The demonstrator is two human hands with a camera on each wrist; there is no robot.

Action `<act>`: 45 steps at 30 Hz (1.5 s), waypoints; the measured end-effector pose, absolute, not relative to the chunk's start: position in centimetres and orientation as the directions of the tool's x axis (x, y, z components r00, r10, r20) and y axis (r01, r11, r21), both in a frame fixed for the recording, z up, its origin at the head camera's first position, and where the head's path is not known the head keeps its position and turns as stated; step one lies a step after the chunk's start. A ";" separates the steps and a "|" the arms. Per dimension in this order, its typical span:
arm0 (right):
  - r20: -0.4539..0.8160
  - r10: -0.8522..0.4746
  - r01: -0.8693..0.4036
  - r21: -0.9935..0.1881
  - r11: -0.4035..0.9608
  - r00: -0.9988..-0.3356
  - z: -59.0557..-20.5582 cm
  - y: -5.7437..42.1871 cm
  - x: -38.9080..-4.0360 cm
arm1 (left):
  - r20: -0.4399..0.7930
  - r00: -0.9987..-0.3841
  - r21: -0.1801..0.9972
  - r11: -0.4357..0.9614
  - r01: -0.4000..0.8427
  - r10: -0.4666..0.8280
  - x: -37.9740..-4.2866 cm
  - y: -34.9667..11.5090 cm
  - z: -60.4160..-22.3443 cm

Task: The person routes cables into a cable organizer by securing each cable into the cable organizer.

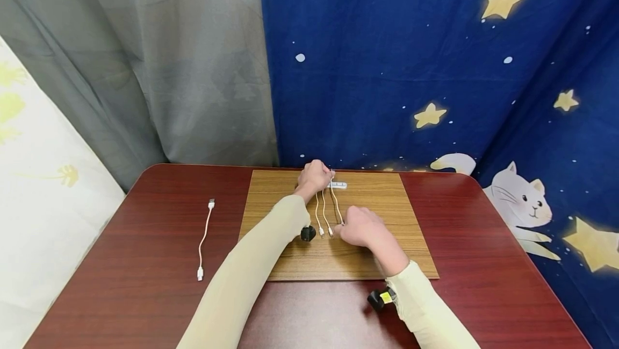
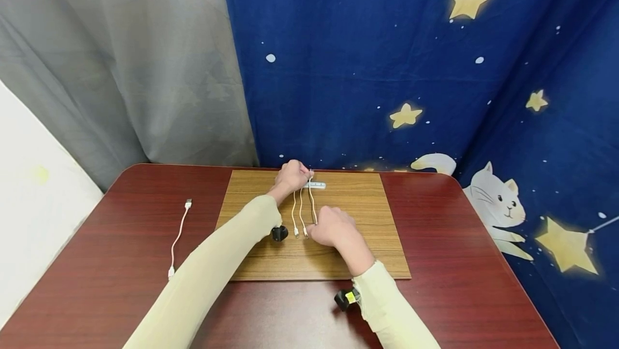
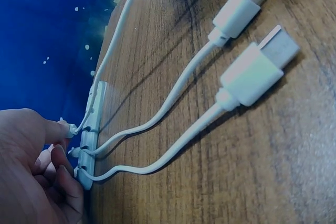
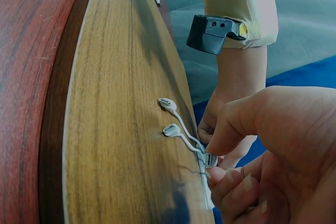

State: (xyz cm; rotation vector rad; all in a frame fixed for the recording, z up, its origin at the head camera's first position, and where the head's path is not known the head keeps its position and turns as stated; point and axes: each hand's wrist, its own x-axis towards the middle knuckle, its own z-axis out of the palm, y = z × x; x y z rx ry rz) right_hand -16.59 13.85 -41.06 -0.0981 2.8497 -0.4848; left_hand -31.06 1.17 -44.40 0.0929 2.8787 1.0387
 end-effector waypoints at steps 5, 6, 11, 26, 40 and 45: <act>-0.231 -0.110 -0.029 -0.329 0.944 -0.967 -41.2 13.9 -16.6 | -0.054 -0.995 0.634 0.773 0.031 0.085 -31.1 1.2 -44.5; -0.233 -0.110 -0.029 -0.328 0.944 -0.966 -41.2 13.9 -16.6 | -0.053 -0.995 0.633 0.774 0.033 0.086 -31.0 1.2 -44.5; -0.246 -0.105 -0.024 -0.310 0.950 -0.963 -41.4 13.9 -16.6 | -0.048 -0.995 0.624 0.780 0.042 0.091 -31.0 1.2 -44.5; -0.260 -0.121 -0.039 -0.300 0.953 -0.958 -42.3 13.4 -16.6 | -0.055 -0.992 0.598 0.799 0.059 0.113 -31.1 1.3 -44.5; -0.265 -0.111 -0.034 -0.278 0.960 -0.958 -42.9 13.1 -16.5 | -0.048 -0.993 0.581 0.812 0.064 0.112 -31.0 1.4 -44.4; -0.285 -0.104 -0.027 -0.262 0.965 -0.953 -42.8 12.9 -16.5 | -0.055 -0.992 0.568 0.821 0.063 0.114 -31.2 1.5 -44.5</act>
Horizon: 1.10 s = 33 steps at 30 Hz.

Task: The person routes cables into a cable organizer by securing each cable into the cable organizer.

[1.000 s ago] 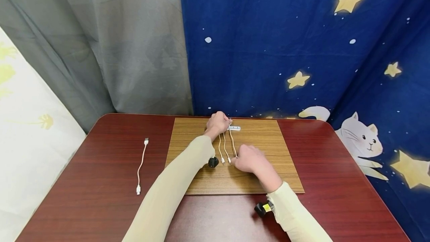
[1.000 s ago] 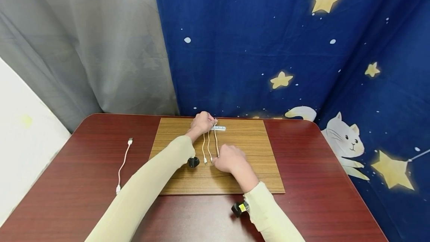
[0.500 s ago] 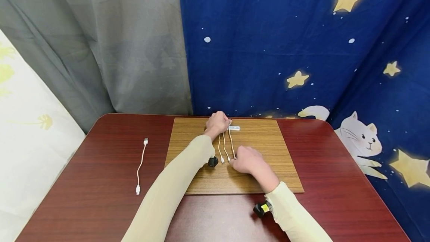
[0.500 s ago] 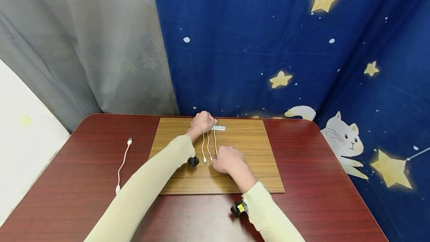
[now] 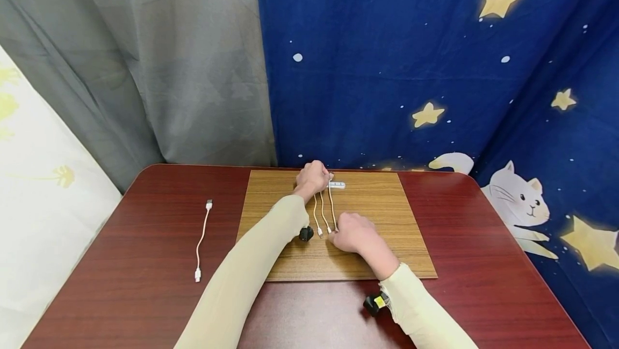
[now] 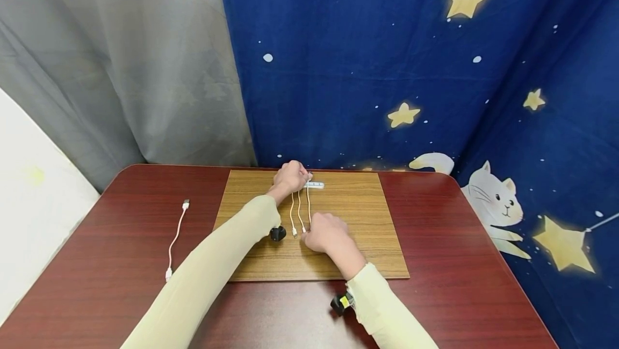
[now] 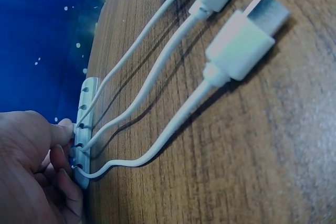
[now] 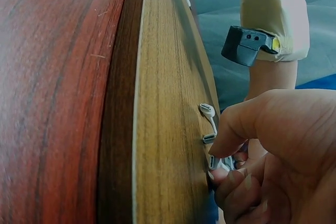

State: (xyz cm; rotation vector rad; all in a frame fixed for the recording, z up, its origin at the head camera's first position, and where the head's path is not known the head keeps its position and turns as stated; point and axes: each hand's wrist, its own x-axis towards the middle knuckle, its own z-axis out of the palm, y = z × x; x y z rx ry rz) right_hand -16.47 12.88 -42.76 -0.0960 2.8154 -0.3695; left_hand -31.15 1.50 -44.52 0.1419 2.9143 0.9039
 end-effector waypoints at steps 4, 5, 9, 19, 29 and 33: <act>-0.293 -0.103 -0.027 -0.253 0.967 -0.951 -42.7 12.8 -16.5 | -0.052 -0.992 0.555 0.829 0.068 0.116 -31.2 1.5 -44.6; -0.293 -0.104 -0.029 -0.250 0.968 -0.951 -42.7 12.7 -16.5 | -0.053 -0.992 0.554 0.830 0.068 0.117 -31.2 1.5 -44.6; -0.284 -0.110 -0.040 -0.240 0.970 -0.953 -42.6 12.6 -16.5 | -0.060 -0.991 0.554 0.830 0.064 0.117 -31.3 1.5 -44.7; -0.288 -0.110 -0.037 -0.250 0.967 -0.951 -42.5 12.7 -16.5 | -0.068 -0.992 0.556 0.830 0.051 0.107 -31.3 1.4 -44.7; -0.269 -0.152 -0.073 -0.284 0.956 -0.951 -42.4 13.0 -16.4 | -0.038 -0.994 0.584 0.810 0.059 0.100 -31.0 0.8 -44.7; -0.262 -0.163 -0.078 -0.307 0.948 -0.951 -42.3 13.2 -16.4 | -0.019 -0.995 0.591 0.804 0.070 0.100 -30.7 0.4 -44.5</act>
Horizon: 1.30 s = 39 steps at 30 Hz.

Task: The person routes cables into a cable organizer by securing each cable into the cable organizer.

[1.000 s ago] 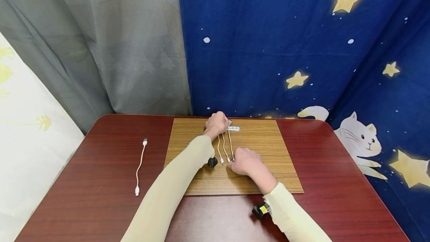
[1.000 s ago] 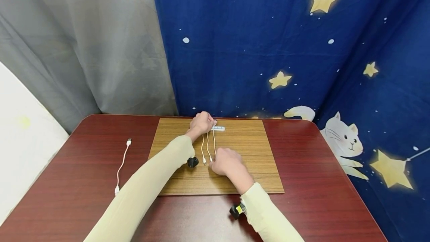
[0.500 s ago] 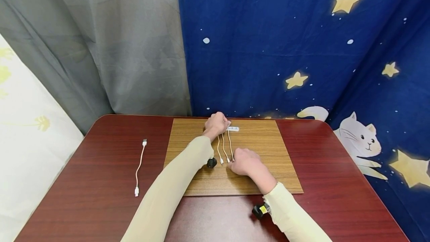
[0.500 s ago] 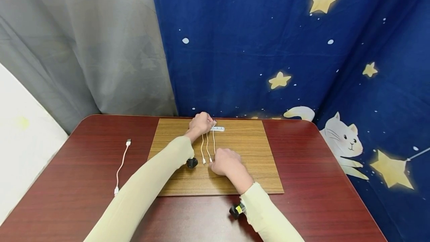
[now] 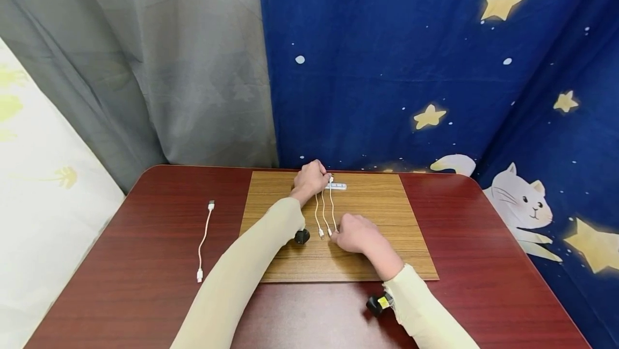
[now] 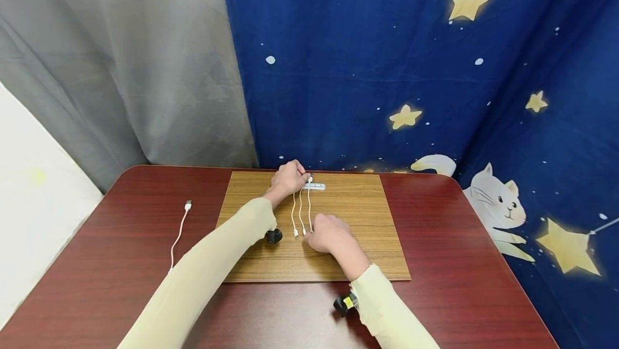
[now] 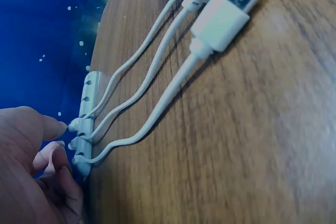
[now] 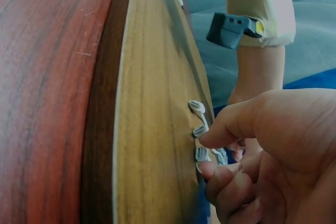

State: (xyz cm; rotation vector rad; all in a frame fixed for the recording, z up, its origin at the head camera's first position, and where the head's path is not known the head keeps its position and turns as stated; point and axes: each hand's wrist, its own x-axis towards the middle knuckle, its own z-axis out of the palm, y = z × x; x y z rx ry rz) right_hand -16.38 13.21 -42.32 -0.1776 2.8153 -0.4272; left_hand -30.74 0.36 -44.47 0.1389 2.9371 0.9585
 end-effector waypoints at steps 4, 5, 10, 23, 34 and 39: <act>-0.173 -0.174 -0.101 -0.369 0.924 -0.969 -42.2 13.4 -16.5 | -0.011 -0.994 0.603 0.794 0.080 0.109 -30.6 -0.5 -44.0; -0.137 -0.177 -0.113 -0.382 0.917 -0.975 -42.1 13.4 -16.5 | -0.010 -0.994 0.605 0.792 0.083 0.111 -30.6 -0.7 -43.8; -0.020 -0.177 -0.151 -0.431 0.890 -0.984 -41.8 13.2 -16.7 | -0.012 -0.992 0.597 0.796 0.097 0.129 -30.5 -2.0 -43.0; 0.052 -0.289 -0.262 -0.595 0.760 -0.956 -42.3 11.9 -16.8 | 0.021 -0.985 0.660 0.738 0.144 0.174 -29.4 -4.8 -42.0; 0.093 -0.407 -0.372 -0.623 0.688 -0.909 -42.7 10.8 -16.0 | 0.041 -0.983 0.734 0.663 0.150 0.177 -27.5 -6.9 -41.0; 0.083 -0.463 -0.409 -0.621 0.669 -0.883 -42.8 10.2 -15.6 | 0.045 -0.985 0.745 0.651 0.145 0.168 -26.8 -8.1 -40.6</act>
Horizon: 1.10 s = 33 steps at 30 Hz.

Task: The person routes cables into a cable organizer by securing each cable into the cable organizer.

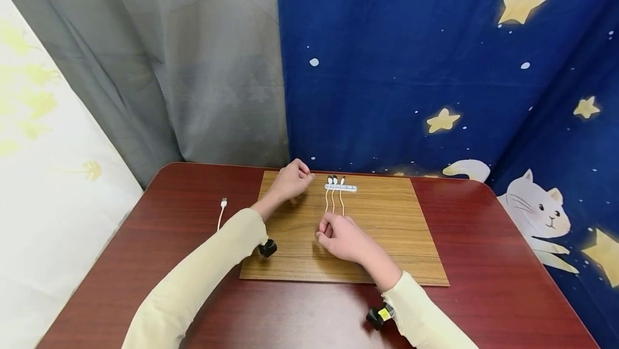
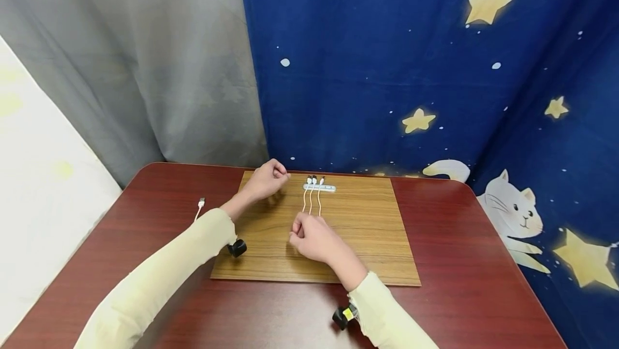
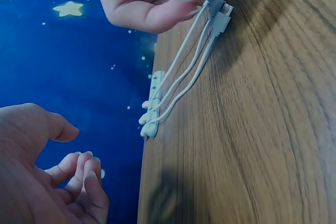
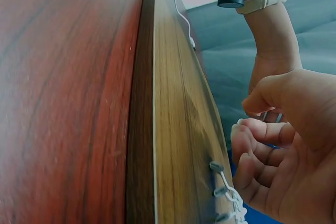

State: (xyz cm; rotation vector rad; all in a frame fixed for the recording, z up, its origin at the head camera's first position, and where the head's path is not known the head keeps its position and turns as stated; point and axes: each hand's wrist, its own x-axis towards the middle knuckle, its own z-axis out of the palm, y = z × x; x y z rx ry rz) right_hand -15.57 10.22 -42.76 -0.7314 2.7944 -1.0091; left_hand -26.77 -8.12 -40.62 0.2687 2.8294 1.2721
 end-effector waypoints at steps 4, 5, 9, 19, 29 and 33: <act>0.078 -0.484 -0.415 -0.644 0.643 -0.871 -42.7 9.7 -15.2 | 0.053 -0.982 0.741 0.652 0.160 0.181 -26.4 -9.5 -40.5; 0.077 -0.487 -0.413 -0.652 0.636 -0.870 -42.7 9.5 -15.2 | 0.053 -0.981 0.740 0.653 0.164 0.186 -26.4 -9.8 -40.4; 0.066 -0.499 -0.405 -0.679 0.612 -0.864 -42.7 9.1 -14.9 | 0.027 -0.980 0.720 0.676 0.157 0.199 -26.2 -11.5 -40.4; 0.096 -0.528 -0.449 -0.664 0.598 -0.844 -42.9 8.1 -15.0 | -0.044 -0.969 0.670 0.727 0.151 0.241 -25.9 -14.7 -40.1; 0.076 -0.523 -0.436 -0.659 0.613 -0.849 -42.8 7.3 -15.0 | -0.060 -0.963 0.668 0.727 0.157 0.262 -25.7 -17.9 -40.0; 0.067 -0.524 -0.433 -0.658 0.616 -0.849 -42.6 7.0 -15.0 | -0.062 -0.964 0.680 0.718 0.148 0.258 -25.5 -19.4 -39.9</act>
